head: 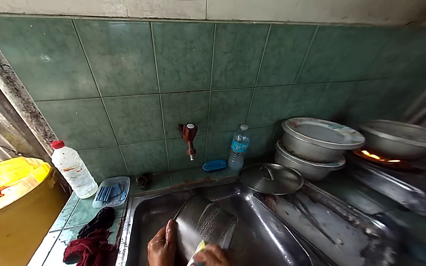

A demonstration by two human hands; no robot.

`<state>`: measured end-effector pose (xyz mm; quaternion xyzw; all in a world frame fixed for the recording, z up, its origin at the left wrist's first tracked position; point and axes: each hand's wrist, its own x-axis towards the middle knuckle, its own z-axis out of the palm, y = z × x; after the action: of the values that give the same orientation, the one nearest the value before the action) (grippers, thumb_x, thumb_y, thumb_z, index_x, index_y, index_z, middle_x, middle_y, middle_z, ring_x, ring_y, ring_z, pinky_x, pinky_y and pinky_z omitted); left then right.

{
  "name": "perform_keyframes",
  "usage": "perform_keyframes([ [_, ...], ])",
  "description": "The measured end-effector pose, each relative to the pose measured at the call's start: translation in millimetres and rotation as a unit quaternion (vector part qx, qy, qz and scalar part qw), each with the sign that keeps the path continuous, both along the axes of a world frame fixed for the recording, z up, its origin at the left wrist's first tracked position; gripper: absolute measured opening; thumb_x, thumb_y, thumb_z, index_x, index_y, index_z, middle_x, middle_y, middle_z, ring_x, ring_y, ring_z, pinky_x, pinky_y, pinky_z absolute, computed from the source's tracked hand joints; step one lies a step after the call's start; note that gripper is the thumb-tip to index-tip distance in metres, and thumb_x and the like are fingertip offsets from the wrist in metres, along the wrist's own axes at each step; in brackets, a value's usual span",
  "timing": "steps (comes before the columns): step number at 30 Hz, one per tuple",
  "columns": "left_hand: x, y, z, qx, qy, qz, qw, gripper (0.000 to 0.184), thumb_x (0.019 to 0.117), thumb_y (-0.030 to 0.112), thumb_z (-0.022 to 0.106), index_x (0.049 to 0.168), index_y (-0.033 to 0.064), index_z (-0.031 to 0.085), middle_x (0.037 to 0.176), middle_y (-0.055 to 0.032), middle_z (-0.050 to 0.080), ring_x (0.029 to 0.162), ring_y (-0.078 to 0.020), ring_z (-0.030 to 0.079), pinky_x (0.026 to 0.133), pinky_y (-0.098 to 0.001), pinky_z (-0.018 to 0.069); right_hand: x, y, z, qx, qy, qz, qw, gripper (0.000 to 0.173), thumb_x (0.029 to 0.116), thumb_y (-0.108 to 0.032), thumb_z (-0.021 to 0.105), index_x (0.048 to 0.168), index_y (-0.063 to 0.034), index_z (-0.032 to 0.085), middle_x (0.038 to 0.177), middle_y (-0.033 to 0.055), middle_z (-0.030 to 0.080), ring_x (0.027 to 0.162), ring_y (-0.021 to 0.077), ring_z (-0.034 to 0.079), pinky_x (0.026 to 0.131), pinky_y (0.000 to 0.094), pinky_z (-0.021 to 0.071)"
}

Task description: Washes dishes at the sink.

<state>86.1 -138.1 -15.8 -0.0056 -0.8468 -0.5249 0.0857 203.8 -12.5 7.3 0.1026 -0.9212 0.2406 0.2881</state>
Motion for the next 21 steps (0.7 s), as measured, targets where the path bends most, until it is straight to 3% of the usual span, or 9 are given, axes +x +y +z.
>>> perform_keyframes([
  [3,6,-14,-21,0.107,0.031,0.003,0.994,0.047,0.1023,0.022,0.053,0.060,0.0030,0.058,0.051,0.0030,0.052,0.050,-0.0021,0.052,0.055,-0.0261,0.0467,-36,60,20,-0.107,-0.065,-0.081,0.989,0.019,0.0925,-0.006,0.063,0.098,-0.0066,0.081,0.105,0.0118,0.075,0.107,0.0295,0.069,0.096,0.0469,0.0555],
  [5,11,-23,-30,0.164,0.016,0.003,0.986,0.045,0.1031,0.018,0.051,0.062,0.0032,0.059,0.053,0.0062,0.052,0.051,0.0026,0.052,0.056,-0.0207,0.0474,-67,105,29,-0.161,-0.243,-0.146,0.945,0.023,0.0987,-0.009,0.058,0.104,0.0009,0.077,0.109,0.0182,0.073,0.109,0.0307,0.068,0.101,0.0483,0.0514],
  [9,10,-36,-9,0.144,-0.049,-0.062,0.987,0.034,0.1057,0.017,0.051,0.080,0.0016,0.067,0.066,0.0012,0.061,0.063,-0.0034,0.059,0.067,-0.0263,0.0528,-107,112,49,-0.095,-0.457,-0.203,0.861,0.027,0.1008,-0.013,0.056,0.118,0.0011,0.071,0.123,0.0235,0.068,0.121,0.0373,0.062,0.104,0.0567,0.0463],
  [12,-6,-22,34,0.014,-0.062,-0.080,0.995,0.023,0.1029,0.016,0.055,0.104,0.0010,0.073,0.089,-0.0103,0.071,0.086,-0.0199,0.067,0.083,-0.0448,0.0543,-89,40,80,-0.020,-0.399,-0.151,0.904,0.034,0.1028,-0.014,0.052,0.132,-0.0033,0.067,0.135,0.0226,0.062,0.133,0.0398,0.053,0.111,0.0541,0.0418],
  [14,-18,-4,55,-0.053,-0.126,-0.016,0.991,0.037,0.1078,0.032,0.049,0.097,0.0049,0.073,0.093,-0.0160,0.071,0.094,-0.0334,0.068,0.083,-0.0597,0.0497,-66,-11,65,0.018,-0.250,-0.085,0.964,0.033,0.0969,-0.009,0.058,0.127,-0.0040,0.071,0.135,0.0203,0.064,0.132,0.0414,0.054,0.102,0.0571,0.0490],
  [16,-22,0,58,-0.082,-0.157,0.040,0.983,0.056,0.1084,0.048,0.042,0.088,0.0060,0.073,0.092,-0.0180,0.072,0.096,-0.0383,0.068,0.081,-0.0643,0.0485,-51,-36,37,0.076,-0.063,-0.042,0.994,0.025,0.0887,-0.007,0.067,0.111,-0.0081,0.079,0.125,0.0144,0.072,0.121,0.0367,0.065,0.083,0.0534,0.0573],
  [17,-17,-5,51,-0.081,-0.141,0.050,0.985,0.060,0.1075,0.050,0.042,0.083,0.0050,0.073,0.087,-0.0183,0.071,0.092,-0.0388,0.069,0.080,-0.0645,0.0489,-49,-34,27,0.080,-0.021,-0.028,0.996,0.026,0.0879,-0.006,0.068,0.111,-0.0109,0.080,0.125,0.0120,0.073,0.120,0.0349,0.066,0.082,0.0524,0.0572],
  [19,-1,-15,30,-0.047,-0.074,0.051,0.995,0.060,0.1064,0.043,0.047,0.069,0.0003,0.066,0.070,-0.0180,0.065,0.075,-0.0366,0.066,0.073,-0.0610,0.0497,-61,-7,21,0.038,-0.024,-0.037,0.998,0.028,0.0886,-0.003,0.065,0.112,-0.0108,0.079,0.121,0.0118,0.073,0.120,0.0359,0.066,0.087,0.0554,0.0572],
  [21,18,-21,0,0.057,-0.024,0.056,0.997,0.056,0.1064,0.030,0.050,0.059,0.0007,0.057,0.055,-0.0079,0.054,0.057,-0.0205,0.057,0.062,-0.0450,0.0479,-81,35,34,-0.030,-0.162,-0.090,0.982,0.029,0.0967,-0.006,0.056,0.118,-0.0036,0.076,0.122,0.0182,0.071,0.123,0.0373,0.062,0.105,0.0536,0.0490],
])
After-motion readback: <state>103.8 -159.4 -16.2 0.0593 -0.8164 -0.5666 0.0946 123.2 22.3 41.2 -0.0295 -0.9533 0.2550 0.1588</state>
